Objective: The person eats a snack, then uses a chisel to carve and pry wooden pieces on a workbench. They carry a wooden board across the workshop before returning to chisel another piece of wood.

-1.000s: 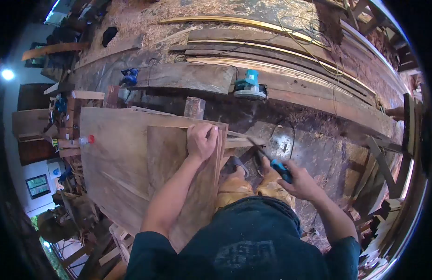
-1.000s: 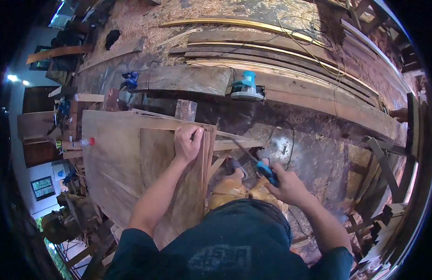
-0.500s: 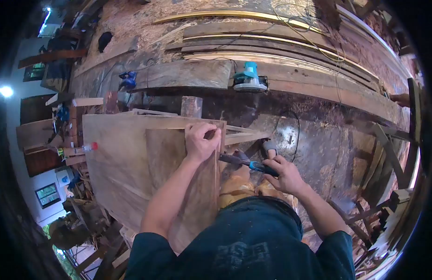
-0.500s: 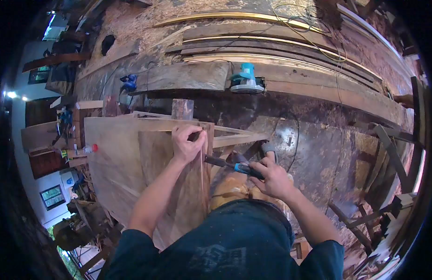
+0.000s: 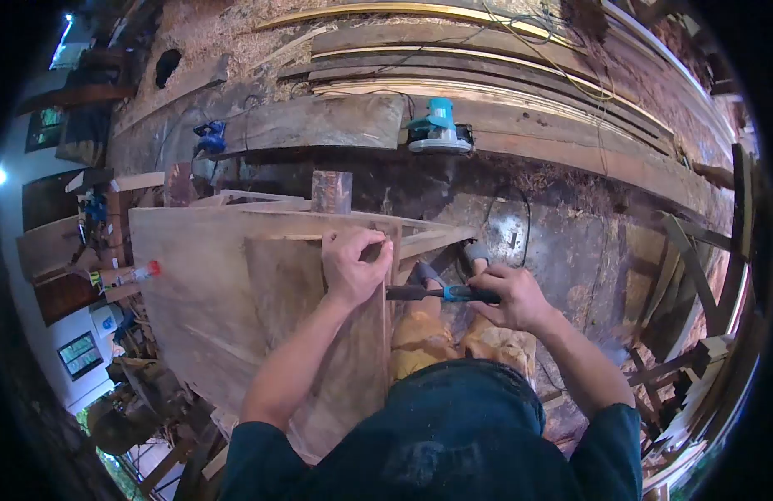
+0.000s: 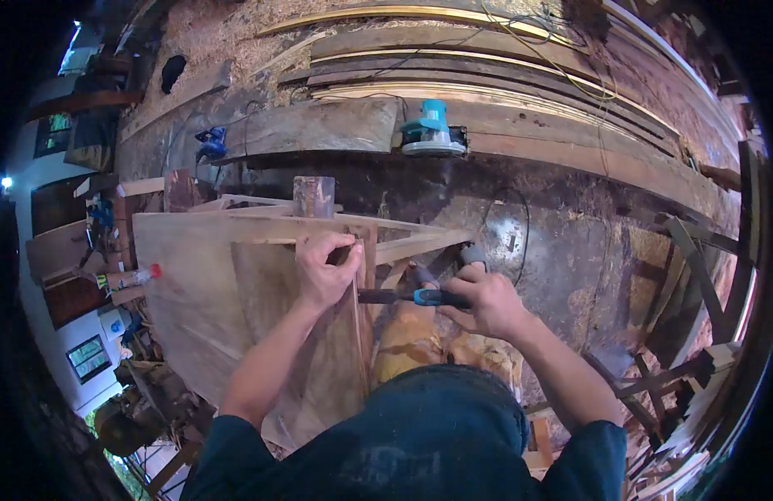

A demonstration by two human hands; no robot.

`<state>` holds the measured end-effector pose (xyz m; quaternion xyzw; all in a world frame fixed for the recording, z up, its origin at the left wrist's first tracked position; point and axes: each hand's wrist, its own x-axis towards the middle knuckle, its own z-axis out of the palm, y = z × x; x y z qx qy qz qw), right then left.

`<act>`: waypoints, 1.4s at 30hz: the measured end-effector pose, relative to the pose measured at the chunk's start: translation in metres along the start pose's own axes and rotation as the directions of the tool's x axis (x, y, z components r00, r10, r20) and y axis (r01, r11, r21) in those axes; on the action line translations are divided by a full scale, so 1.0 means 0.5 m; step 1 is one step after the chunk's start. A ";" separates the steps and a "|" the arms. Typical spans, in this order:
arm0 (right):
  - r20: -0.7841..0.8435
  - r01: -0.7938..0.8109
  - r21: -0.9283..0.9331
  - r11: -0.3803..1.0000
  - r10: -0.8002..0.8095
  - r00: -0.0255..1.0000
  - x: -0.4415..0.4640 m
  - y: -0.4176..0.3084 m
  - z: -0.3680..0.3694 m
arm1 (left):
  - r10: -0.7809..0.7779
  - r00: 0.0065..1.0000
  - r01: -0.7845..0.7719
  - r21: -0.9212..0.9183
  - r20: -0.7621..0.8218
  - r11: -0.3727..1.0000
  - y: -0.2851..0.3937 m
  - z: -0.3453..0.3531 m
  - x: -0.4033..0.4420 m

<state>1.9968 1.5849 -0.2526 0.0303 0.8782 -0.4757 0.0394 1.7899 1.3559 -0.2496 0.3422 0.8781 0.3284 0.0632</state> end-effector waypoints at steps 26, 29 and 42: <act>0.255 -0.394 0.683 0.615 0.305 0.918 0.079 0.030 0.012 | -0.031 0.999 0.031 -0.004 -0.018 1.000 -0.025 -0.024 -0.004; 0.339 -0.330 0.195 0.924 0.252 0.906 0.110 -0.037 -0.027 | -0.060 0.998 0.060 0.042 0.017 0.997 -0.017 -0.033 -0.004; 0.334 -0.270 -0.591 0.760 0.535 0.776 0.167 -0.244 -0.024 | -0.028 0.998 0.018 -0.184 -0.053 0.983 -0.059 -0.040 -0.011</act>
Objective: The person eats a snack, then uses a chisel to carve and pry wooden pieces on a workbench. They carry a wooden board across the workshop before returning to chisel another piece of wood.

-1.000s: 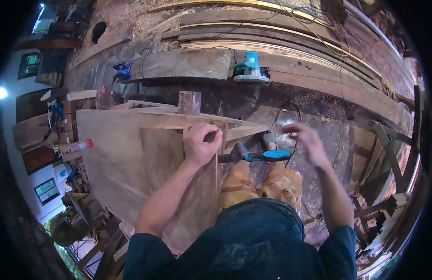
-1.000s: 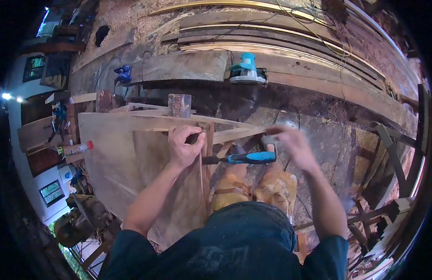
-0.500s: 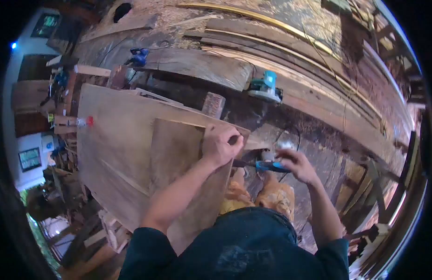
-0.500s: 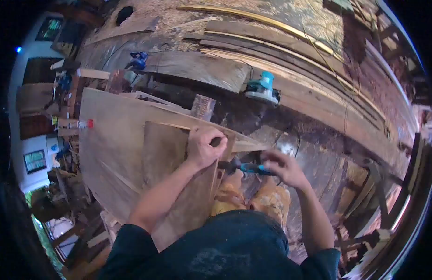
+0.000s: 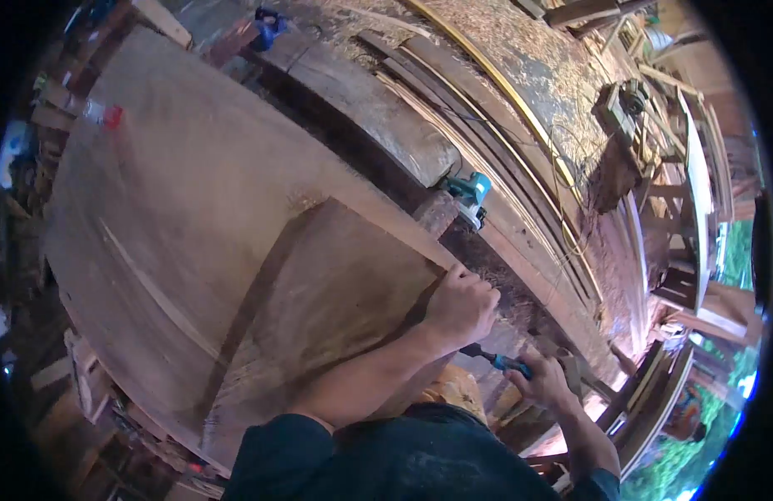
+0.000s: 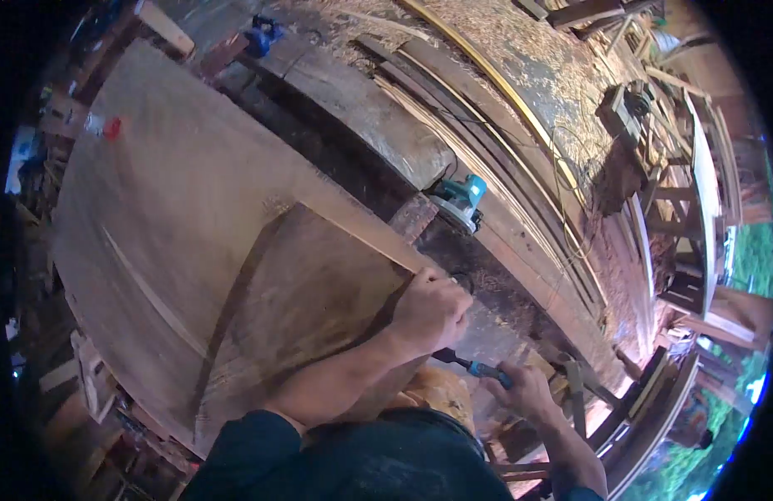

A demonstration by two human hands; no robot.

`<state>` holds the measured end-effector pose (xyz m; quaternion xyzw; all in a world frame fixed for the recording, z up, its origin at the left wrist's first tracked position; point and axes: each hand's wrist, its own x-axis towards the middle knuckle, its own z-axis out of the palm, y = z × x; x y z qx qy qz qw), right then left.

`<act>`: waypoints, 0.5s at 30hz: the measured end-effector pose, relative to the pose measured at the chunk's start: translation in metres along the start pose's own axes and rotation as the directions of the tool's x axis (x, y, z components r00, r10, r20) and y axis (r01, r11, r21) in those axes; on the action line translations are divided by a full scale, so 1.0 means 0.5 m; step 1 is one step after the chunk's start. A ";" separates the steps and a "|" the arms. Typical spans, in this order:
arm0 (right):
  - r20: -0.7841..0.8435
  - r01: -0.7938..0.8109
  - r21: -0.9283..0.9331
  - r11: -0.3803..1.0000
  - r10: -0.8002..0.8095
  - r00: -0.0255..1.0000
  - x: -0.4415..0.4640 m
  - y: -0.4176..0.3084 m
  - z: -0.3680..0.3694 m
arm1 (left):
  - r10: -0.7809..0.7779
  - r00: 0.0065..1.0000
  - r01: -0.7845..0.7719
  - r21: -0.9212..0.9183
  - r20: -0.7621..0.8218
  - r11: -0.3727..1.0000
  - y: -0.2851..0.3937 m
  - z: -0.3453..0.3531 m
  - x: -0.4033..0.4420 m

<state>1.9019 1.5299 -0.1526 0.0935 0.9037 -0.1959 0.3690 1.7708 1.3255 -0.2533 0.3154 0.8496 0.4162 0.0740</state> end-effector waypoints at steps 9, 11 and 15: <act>0.018 -0.161 -0.093 0.983 0.164 0.986 -0.068 -0.098 -0.061 | 0.042 0.998 -0.046 -0.137 -0.036 0.989 -0.005 -0.012 0.004; -0.017 -0.096 -0.036 0.995 0.095 0.995 -0.050 -0.048 -0.022 | 0.056 0.996 -0.064 -0.130 -0.068 0.989 -0.007 -0.006 0.005; -0.048 0.054 0.162 0.985 -0.047 0.998 0.010 0.080 0.084 | 0.090 0.995 -0.092 -0.051 -0.034 0.994 -0.007 0.006 0.002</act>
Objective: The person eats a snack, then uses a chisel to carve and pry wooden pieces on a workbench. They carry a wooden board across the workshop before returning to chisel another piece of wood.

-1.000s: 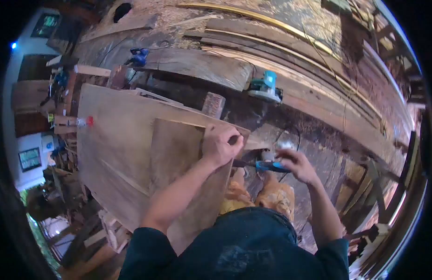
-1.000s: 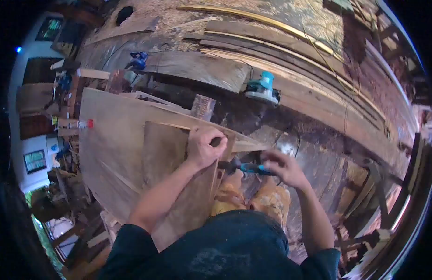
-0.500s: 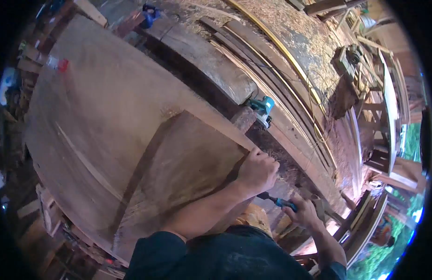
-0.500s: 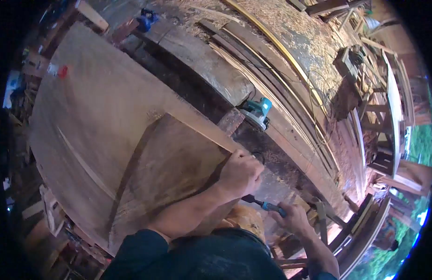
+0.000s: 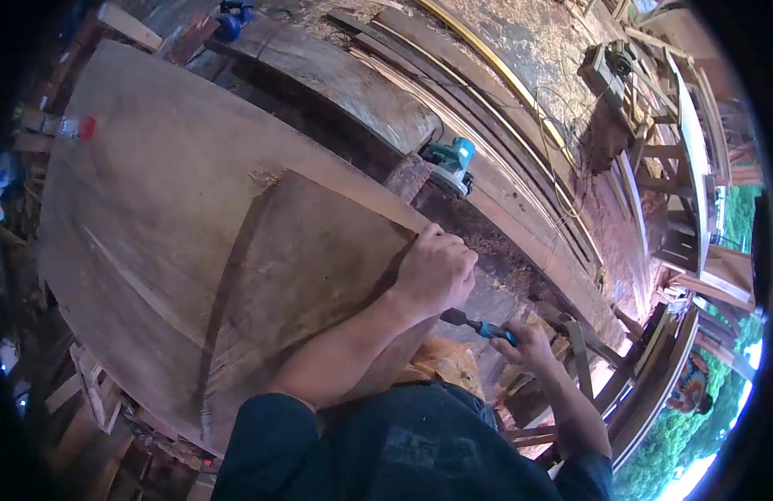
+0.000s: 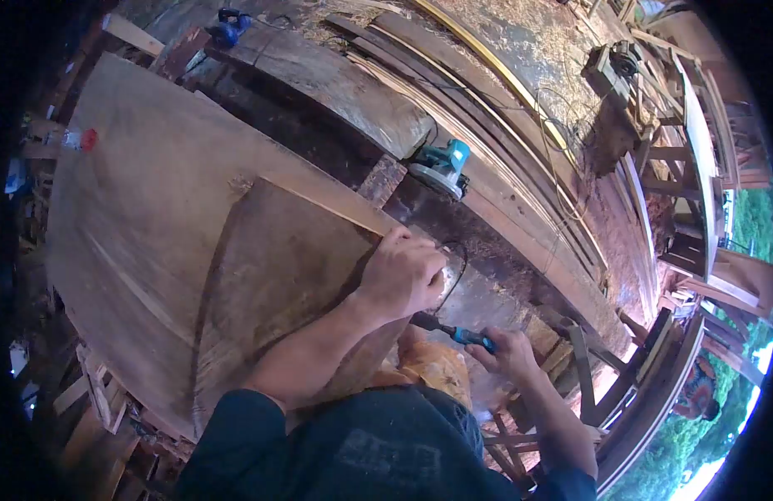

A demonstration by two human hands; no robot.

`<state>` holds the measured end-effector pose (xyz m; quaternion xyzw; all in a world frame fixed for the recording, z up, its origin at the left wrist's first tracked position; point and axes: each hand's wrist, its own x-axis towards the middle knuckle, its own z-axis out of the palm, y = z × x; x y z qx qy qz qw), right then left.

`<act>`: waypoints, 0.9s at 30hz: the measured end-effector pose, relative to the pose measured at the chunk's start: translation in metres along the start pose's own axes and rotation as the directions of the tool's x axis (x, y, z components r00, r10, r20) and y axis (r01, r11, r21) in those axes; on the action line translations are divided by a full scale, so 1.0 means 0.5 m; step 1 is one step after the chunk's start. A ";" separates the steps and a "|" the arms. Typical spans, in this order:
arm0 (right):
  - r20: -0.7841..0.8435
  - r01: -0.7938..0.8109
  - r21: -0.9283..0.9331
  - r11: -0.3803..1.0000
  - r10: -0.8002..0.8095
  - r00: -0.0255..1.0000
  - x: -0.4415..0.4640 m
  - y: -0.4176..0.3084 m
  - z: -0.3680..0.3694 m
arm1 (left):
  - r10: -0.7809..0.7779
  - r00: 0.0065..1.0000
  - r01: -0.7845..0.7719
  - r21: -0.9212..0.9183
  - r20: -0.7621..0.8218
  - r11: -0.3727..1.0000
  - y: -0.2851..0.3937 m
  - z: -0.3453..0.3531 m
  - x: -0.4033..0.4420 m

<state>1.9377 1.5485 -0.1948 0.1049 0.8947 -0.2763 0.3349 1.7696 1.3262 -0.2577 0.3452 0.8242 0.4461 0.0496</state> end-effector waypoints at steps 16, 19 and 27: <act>0.099 0.006 -0.227 0.974 0.017 0.995 -0.014 -0.133 0.001 | 0.001 1.000 -0.001 -0.024 -0.008 1.000 -0.004 0.012 -0.004; 0.131 -0.168 -0.288 0.943 0.213 0.968 -0.041 -0.207 -0.032 | -0.012 1.000 0.013 -0.048 0.011 0.999 -0.007 -0.001 -0.002; 0.209 -0.215 -0.398 0.892 0.317 0.925 -0.071 -0.256 -0.075 | 0.042 0.999 -0.046 -0.155 -0.027 0.987 0.001 -0.020 0.015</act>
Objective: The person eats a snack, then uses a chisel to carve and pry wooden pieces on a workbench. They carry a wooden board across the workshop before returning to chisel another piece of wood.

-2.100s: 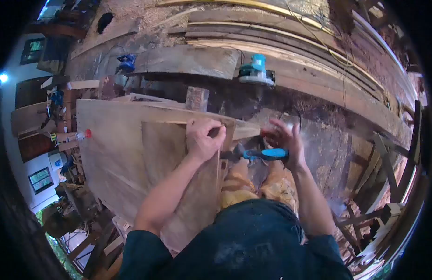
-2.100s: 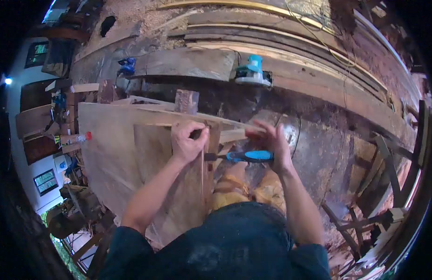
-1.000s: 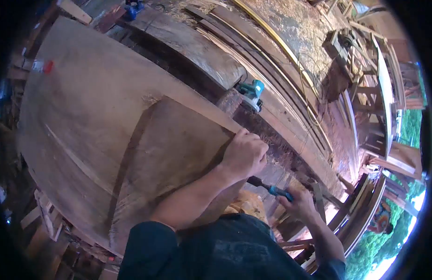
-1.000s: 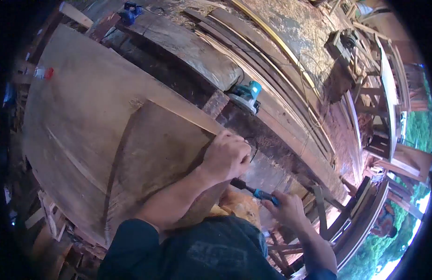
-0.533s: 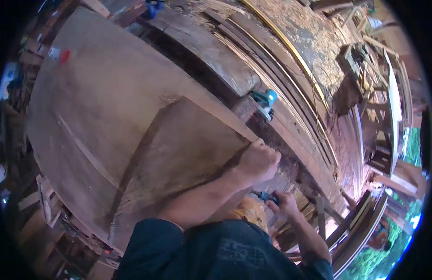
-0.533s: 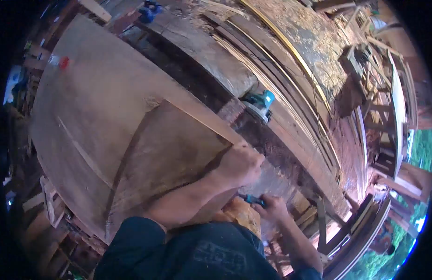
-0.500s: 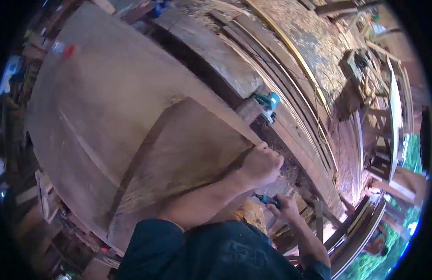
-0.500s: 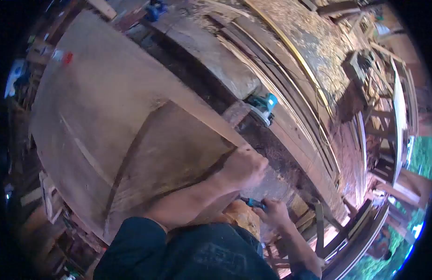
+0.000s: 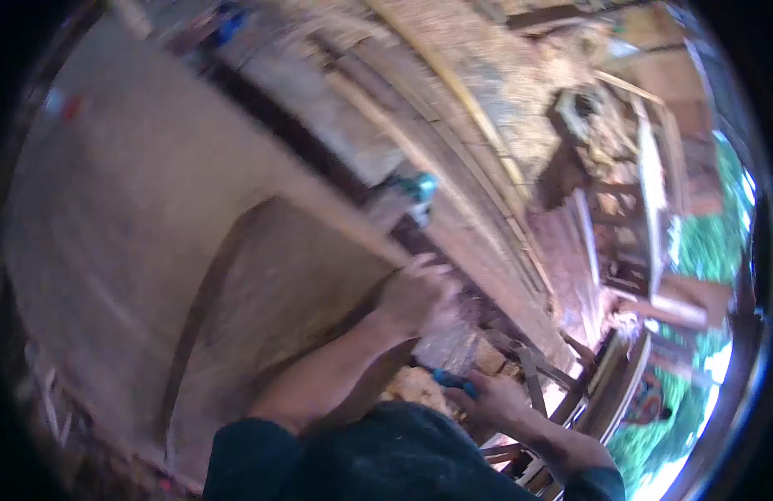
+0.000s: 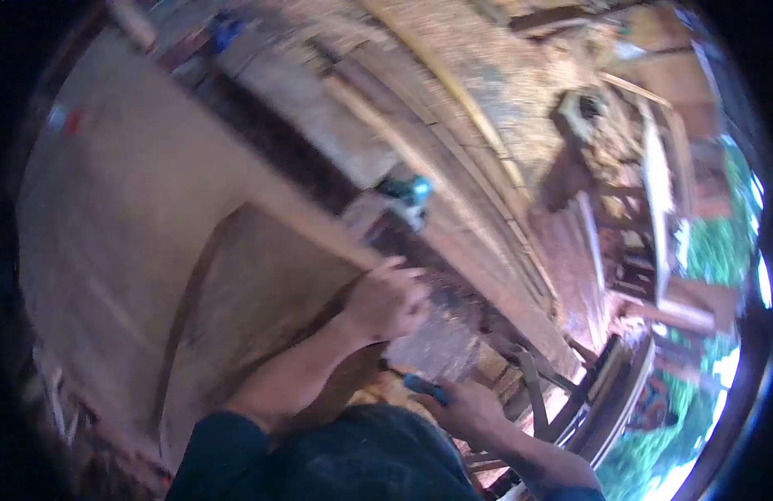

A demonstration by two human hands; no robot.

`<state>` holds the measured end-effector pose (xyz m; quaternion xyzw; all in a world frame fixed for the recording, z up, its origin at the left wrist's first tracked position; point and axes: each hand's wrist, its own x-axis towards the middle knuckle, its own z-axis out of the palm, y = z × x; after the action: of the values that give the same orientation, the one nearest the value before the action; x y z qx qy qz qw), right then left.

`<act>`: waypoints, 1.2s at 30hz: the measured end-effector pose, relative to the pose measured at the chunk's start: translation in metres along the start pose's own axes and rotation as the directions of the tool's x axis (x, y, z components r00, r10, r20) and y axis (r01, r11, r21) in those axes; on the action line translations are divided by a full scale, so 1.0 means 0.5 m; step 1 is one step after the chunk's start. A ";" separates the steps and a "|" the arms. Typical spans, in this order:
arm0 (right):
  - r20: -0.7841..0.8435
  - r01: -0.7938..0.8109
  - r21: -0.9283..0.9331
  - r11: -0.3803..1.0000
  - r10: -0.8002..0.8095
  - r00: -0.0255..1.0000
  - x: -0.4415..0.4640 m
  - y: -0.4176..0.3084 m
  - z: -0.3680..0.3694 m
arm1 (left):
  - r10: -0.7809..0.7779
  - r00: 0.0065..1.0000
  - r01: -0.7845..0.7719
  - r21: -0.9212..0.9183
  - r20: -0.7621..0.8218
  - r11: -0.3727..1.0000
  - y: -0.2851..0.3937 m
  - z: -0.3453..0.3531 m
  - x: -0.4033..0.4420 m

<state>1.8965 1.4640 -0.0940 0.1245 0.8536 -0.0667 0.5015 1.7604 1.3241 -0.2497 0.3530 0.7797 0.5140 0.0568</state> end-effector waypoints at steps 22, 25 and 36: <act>-0.129 0.475 0.101 0.874 -0.462 0.878 0.019 0.006 0.306 | -0.322 0.745 0.617 0.419 -0.584 0.666 -0.068 -0.240 -0.138; -0.027 0.393 0.202 0.897 -0.396 0.918 -0.003 -0.020 0.301 | -0.377 0.689 0.641 0.278 -0.619 0.716 -0.068 -0.251 -0.141; 0.195 0.081 -0.042 0.996 -0.071 0.978 -0.129 -0.251 0.057 | -0.324 0.606 0.602 0.152 -0.727 0.784 -0.099 -0.270 -0.149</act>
<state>1.9155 1.3271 -0.0529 0.0723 0.8065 -0.0765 0.5818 1.7305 1.1648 -0.2489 -0.0698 0.8958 0.4083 -0.1611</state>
